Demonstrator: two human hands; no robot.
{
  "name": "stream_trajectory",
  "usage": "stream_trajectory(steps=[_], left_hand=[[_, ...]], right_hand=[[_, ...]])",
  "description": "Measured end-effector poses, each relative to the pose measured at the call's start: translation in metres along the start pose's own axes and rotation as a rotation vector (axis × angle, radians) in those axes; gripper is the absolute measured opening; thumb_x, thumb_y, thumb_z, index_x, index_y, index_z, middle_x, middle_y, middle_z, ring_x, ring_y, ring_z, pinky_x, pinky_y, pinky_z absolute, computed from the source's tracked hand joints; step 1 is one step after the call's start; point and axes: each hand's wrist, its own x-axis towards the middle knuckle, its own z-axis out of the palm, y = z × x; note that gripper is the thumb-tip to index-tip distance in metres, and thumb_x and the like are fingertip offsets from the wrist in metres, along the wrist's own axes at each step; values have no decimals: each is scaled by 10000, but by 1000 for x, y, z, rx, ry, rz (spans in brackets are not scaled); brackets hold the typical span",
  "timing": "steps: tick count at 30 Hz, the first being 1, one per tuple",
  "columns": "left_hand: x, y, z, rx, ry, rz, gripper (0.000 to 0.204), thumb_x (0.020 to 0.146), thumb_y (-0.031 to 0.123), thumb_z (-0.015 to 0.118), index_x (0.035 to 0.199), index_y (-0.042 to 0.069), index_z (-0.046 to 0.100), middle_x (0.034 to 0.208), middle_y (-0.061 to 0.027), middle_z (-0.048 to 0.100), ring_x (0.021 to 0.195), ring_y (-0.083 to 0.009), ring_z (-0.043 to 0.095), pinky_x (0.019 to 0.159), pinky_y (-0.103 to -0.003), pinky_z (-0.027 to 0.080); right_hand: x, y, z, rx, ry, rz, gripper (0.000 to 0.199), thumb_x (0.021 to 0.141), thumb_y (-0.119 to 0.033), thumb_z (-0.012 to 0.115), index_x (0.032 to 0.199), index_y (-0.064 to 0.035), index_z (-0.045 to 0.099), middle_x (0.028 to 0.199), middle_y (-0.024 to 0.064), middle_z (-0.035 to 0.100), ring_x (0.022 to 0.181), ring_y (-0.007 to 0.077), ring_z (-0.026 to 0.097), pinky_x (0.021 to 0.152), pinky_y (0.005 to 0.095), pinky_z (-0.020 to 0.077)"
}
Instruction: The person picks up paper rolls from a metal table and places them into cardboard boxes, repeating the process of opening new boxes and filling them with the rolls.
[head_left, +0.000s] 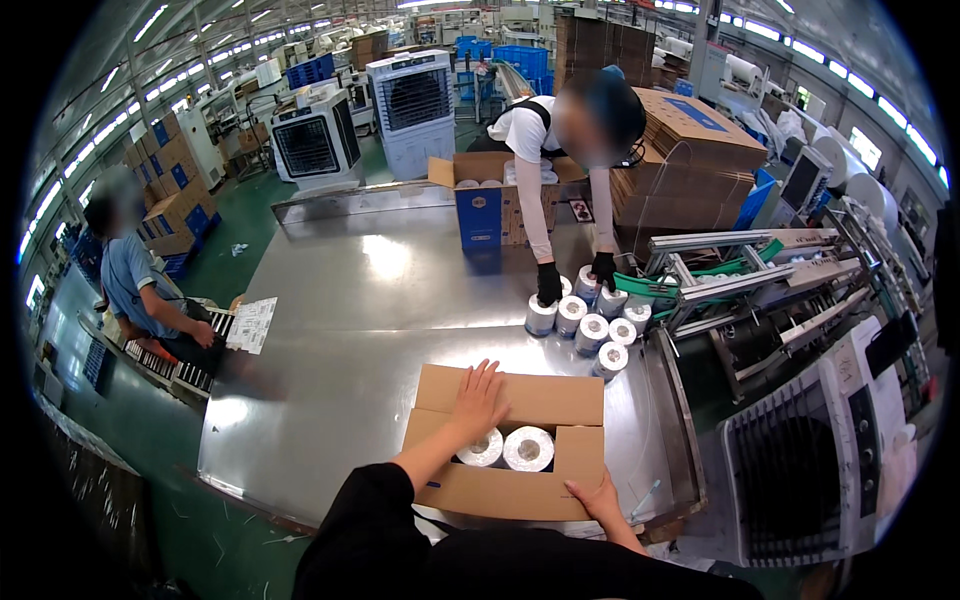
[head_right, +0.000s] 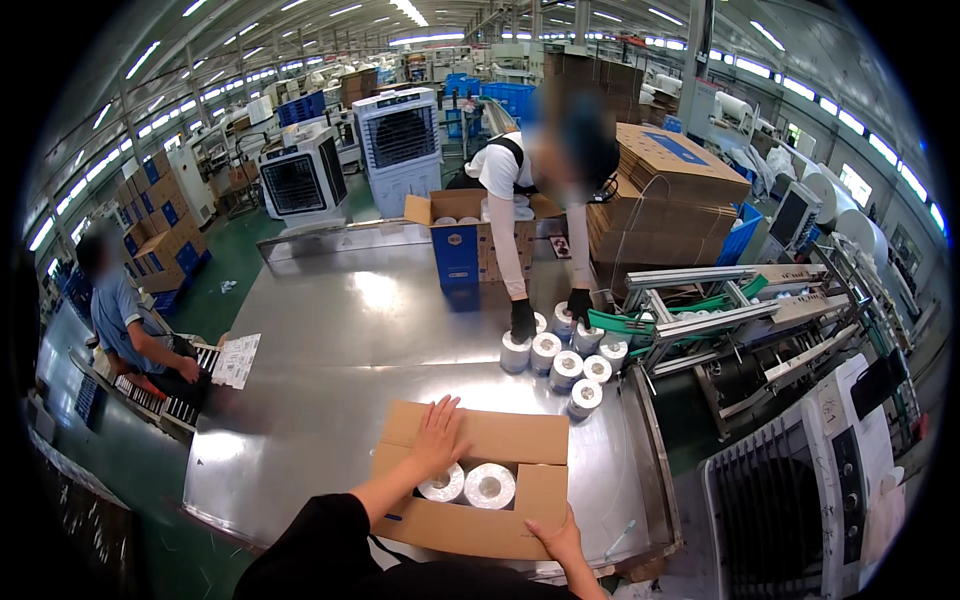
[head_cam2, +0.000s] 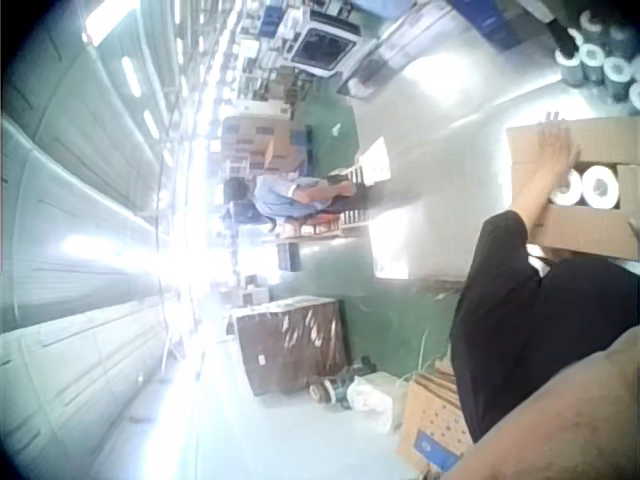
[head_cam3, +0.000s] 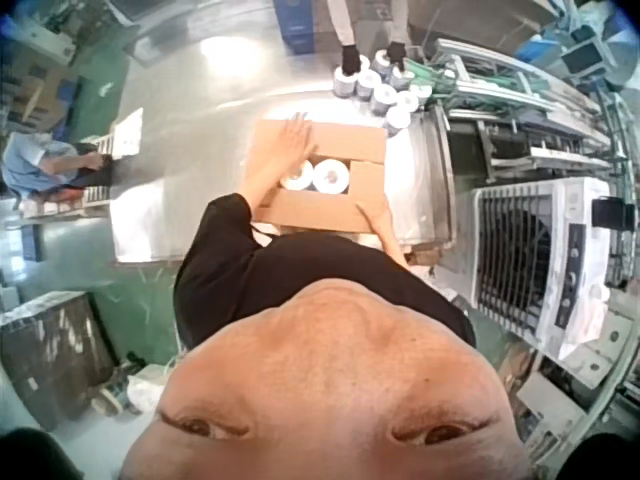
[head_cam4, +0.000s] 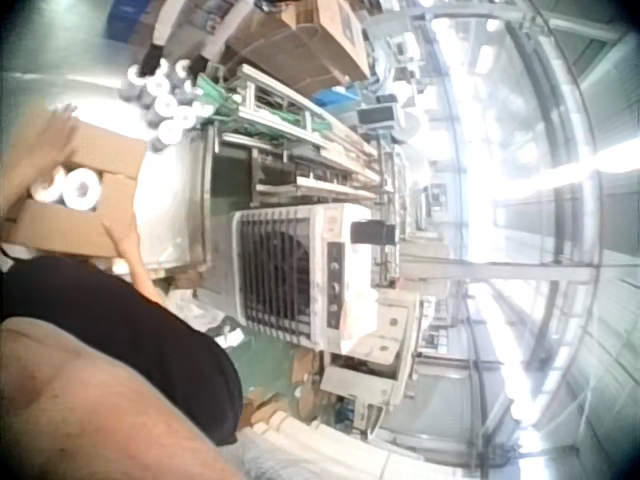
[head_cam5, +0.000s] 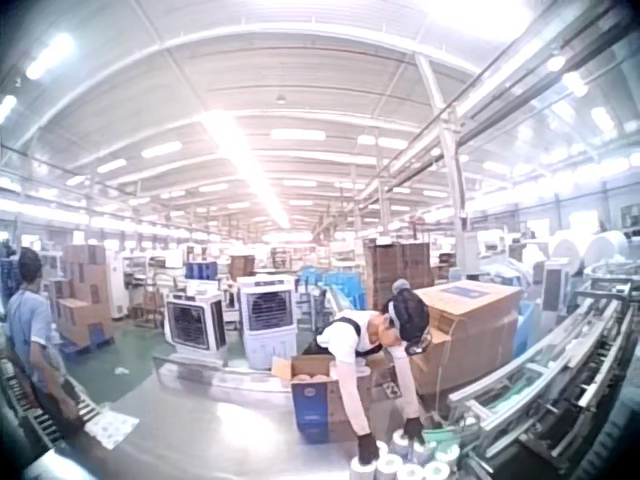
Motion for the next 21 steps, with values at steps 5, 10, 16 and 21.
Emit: stream_trajectory(steps=[5,10,16,21], left_hand=[[24,-19,-1,7,-44,-88,251,806,275,611,906,47,581,848,-134,579,941,-305,526,871,-426,381],[-67,54,-54,-223,-49,-221,315,737,227,673,972,28,605,919,-157,603,904,-338,576,816,-425,457],[-109,101,-69,-179,-338,-467,815,758,370,646,1357,-64,306,1458,-216,246,1379,-351,169,1117,-500,113],[-148,30,-73,37,-429,-438,879,730,357,672,1398,-21,244,1482,-210,191,1396,-351,128,1110,-524,100]], right_hand=[[4,1,5,344,-158,176,609,713,-238,788,1189,-7,486,1095,117,600,988,210,579,847,320,472],[2,4,17,417,-104,155,554,773,-207,739,1218,-19,469,1108,103,590,998,198,568,856,333,471],[-22,-53,98,616,-494,424,616,884,-342,608,1353,-37,350,1342,114,432,1225,239,435,958,393,425],[-12,-47,106,283,-807,256,556,903,-366,568,1315,-14,443,1295,136,509,1176,233,506,942,378,442]])
